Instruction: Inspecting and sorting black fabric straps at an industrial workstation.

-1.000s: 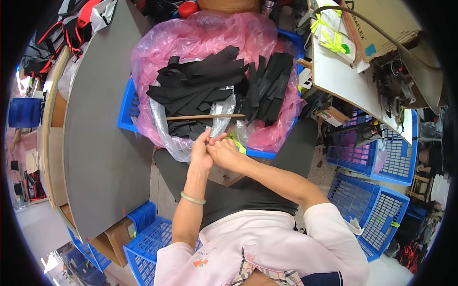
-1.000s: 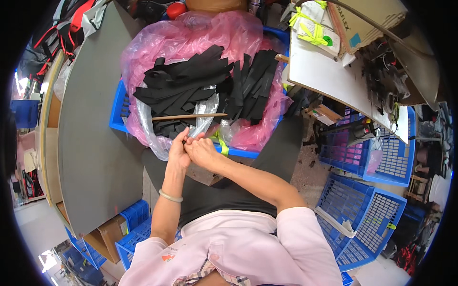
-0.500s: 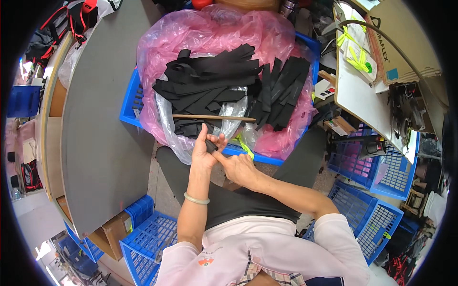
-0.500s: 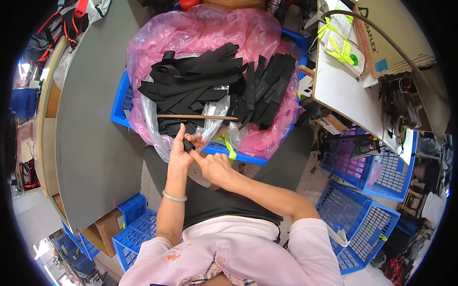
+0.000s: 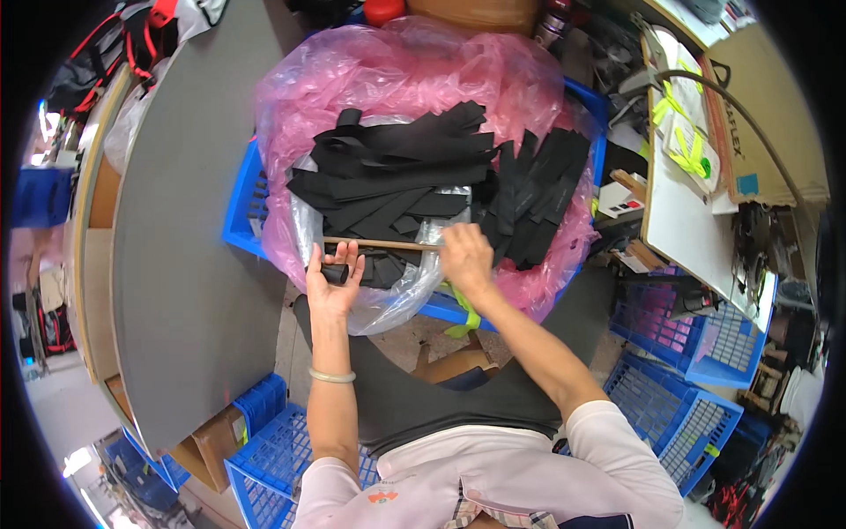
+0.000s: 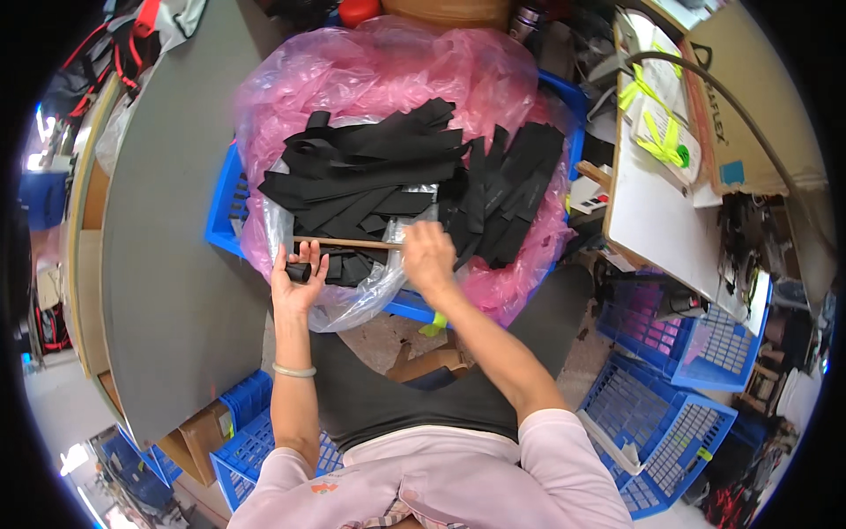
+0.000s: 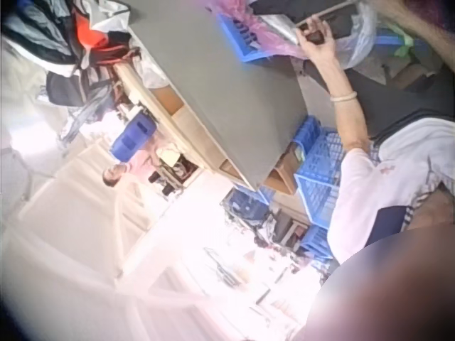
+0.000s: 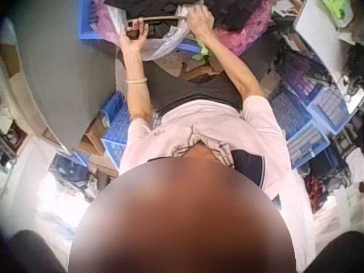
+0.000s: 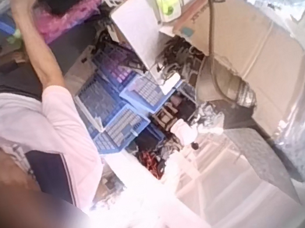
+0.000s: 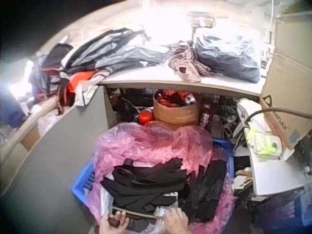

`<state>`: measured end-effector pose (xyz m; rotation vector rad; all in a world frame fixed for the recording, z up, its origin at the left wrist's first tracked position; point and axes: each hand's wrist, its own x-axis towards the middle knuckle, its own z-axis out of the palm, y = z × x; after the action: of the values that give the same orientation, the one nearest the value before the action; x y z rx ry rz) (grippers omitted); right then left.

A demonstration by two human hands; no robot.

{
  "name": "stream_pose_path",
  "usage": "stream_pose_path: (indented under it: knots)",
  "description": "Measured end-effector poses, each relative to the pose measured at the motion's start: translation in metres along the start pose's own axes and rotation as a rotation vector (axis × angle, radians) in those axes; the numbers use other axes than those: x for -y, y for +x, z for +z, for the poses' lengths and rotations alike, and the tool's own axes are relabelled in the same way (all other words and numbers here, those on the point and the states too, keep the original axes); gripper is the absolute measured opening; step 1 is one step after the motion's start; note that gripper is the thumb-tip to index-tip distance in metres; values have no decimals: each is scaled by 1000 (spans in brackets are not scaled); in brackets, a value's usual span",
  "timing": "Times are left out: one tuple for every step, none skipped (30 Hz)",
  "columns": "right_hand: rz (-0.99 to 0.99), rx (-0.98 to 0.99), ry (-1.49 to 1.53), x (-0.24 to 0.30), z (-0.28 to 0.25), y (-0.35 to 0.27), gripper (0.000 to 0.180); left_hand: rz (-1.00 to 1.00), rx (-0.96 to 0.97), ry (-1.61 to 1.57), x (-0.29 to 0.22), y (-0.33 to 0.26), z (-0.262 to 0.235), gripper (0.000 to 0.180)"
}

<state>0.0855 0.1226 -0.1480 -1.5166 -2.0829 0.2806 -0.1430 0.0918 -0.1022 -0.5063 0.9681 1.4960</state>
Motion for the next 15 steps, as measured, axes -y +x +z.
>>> stream_pose_path:
  knots:
    - [-49,16,-66,-15,3,-3,14,-44,19,-5,-3,-3,3,38]
    - [-132,150,-85,-40,9,-14,13,-98,43,-7,1,-4,10,38]
    - [-166,196,-120,-51,11,-24,11,-95,25,-1,5,-5,15,38]
    - [-167,172,-94,-54,8,-32,11,-110,46,-57,6,-3,13,38]
    - [-95,163,4,-42,-2,-36,10,-75,25,-90,-1,-8,11,38]
    - [-62,210,119,-31,-24,-38,10,-45,7,-123,-7,-13,11,38]
    - [-30,215,183,-31,-46,-48,11,-18,-41,-155,-6,-20,18,39]
    - [37,201,300,-29,-68,-58,13,-5,-34,-191,-8,-22,18,39]
    - [106,186,415,-27,-89,-68,16,18,-5,-215,-14,-23,14,38]
    - [181,262,465,-24,-113,-77,18,41,27,-242,-20,-24,9,37]
    - [259,335,511,-21,-133,-86,21,52,32,-247,-26,-26,7,37]
    - [254,331,507,-18,-147,-96,21,68,44,-255,-30,-27,6,37]
    - [268,341,570,-17,-160,-107,23,76,57,-262,-29,-30,9,36]
    - [281,351,635,-17,-169,-115,25,81,81,-273,-26,-33,11,36]
    - [249,315,660,-15,-172,-120,28,83,90,-283,-22,-37,17,36]
